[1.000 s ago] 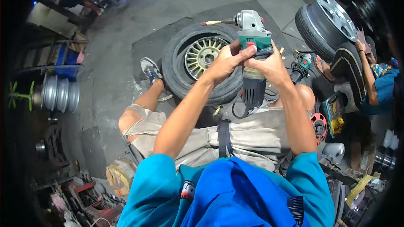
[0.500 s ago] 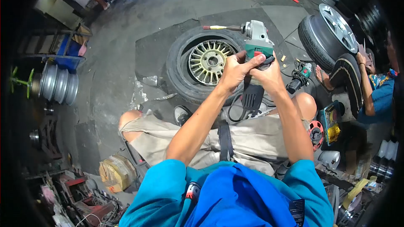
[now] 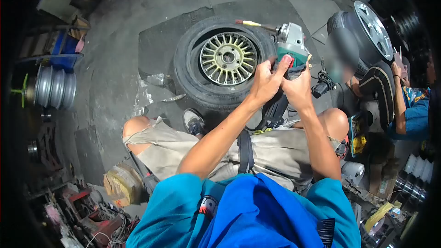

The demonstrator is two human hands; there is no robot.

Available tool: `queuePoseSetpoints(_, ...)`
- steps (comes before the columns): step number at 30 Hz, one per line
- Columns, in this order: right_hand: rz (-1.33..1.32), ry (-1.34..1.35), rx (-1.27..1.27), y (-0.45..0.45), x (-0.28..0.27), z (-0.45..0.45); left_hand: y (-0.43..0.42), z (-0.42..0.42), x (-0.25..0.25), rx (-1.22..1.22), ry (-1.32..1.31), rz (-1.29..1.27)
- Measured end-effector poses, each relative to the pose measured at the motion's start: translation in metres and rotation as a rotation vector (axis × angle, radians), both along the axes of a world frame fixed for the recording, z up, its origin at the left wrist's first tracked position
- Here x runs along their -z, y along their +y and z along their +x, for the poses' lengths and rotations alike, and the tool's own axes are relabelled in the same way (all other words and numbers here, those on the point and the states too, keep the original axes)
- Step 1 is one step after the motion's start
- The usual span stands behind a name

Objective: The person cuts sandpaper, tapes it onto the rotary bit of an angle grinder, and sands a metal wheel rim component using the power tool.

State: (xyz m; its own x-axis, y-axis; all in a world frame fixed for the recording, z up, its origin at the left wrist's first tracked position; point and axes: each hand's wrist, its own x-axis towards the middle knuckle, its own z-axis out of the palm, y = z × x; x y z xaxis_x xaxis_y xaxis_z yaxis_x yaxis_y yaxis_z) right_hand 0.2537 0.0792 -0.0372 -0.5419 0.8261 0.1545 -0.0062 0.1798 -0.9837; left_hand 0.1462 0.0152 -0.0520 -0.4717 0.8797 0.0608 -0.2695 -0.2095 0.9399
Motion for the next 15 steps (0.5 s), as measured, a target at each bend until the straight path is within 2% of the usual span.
queuePoseSetpoints(5,0.223,-0.115,0.187,0.007,0.013,0.002,0.024,0.002,0.006,-0.027,0.039,-0.027)
queuePoseSetpoints(7,0.183,-0.131,0.191,0.012,0.015,0.005,0.035,0.001,0.013,0.065,-0.015,-0.238)
queuePoseSetpoints(11,-0.004,-0.079,0.142,0.021,0.028,0.016,0.043,0.002,0.014,0.136,-0.088,-0.219)
queuePoseSetpoints(12,-0.094,-0.087,0.167,0.018,0.024,0.017,0.048,-0.005,0.029,0.246,-0.093,-0.209)
queuePoseSetpoints(13,-0.185,-0.097,0.193,0.016,0.019,0.019,0.052,-0.017,0.045,0.246,-0.099,-0.222)
queuePoseSetpoints(15,-0.312,-0.108,0.186,0.017,0.002,0.023,0.051,-0.055,0.067,0.266,0.121,-0.32)
